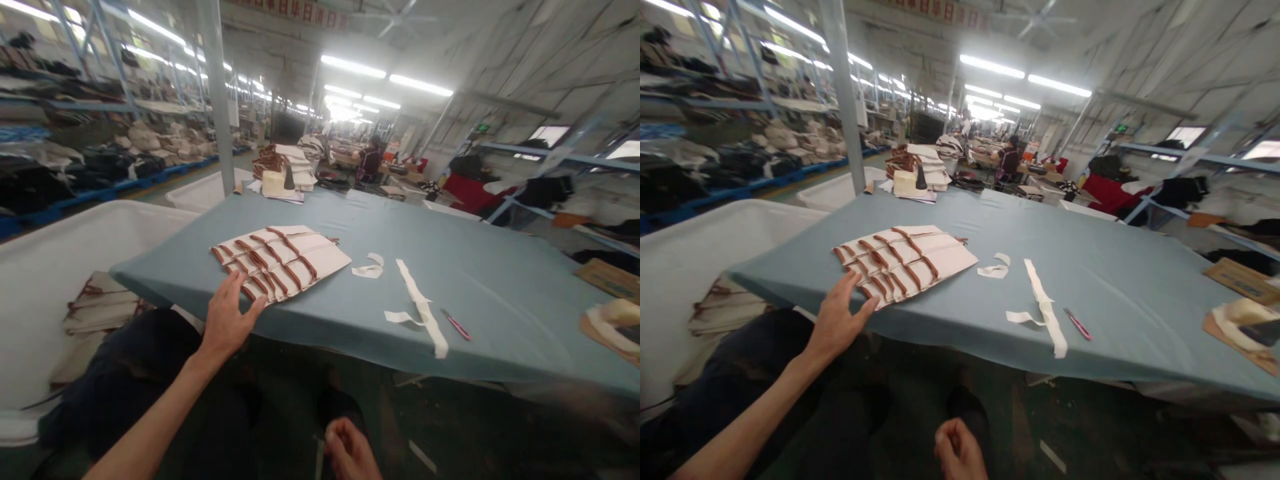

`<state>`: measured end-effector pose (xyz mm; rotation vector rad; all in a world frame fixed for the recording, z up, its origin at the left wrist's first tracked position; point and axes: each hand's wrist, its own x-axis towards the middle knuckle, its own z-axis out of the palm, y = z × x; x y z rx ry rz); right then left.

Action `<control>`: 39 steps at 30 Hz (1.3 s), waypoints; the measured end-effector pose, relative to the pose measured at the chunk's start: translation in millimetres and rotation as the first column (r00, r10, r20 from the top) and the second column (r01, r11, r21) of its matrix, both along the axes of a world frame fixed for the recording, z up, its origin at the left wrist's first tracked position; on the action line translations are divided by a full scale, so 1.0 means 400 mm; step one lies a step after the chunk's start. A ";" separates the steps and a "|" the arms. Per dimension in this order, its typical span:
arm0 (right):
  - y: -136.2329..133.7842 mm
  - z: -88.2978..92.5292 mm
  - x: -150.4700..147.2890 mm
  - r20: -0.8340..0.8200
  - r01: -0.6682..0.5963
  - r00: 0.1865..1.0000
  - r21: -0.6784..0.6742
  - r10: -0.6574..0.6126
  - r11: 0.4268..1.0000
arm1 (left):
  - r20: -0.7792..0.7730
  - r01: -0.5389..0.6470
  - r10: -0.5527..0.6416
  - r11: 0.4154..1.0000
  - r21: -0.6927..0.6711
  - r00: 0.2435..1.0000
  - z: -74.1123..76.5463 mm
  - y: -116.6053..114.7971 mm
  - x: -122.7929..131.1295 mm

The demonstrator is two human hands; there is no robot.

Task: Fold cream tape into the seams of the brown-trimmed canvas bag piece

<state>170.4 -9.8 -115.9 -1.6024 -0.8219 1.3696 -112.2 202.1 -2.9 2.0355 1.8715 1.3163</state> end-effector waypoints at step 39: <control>0.952 0.492 0.091 0.885 -0.185 0.382 0.354 -0.264 0.917 | -0.106 0.162 -0.168 0.985 -0.062 0.980 -0.009 0.258 0.150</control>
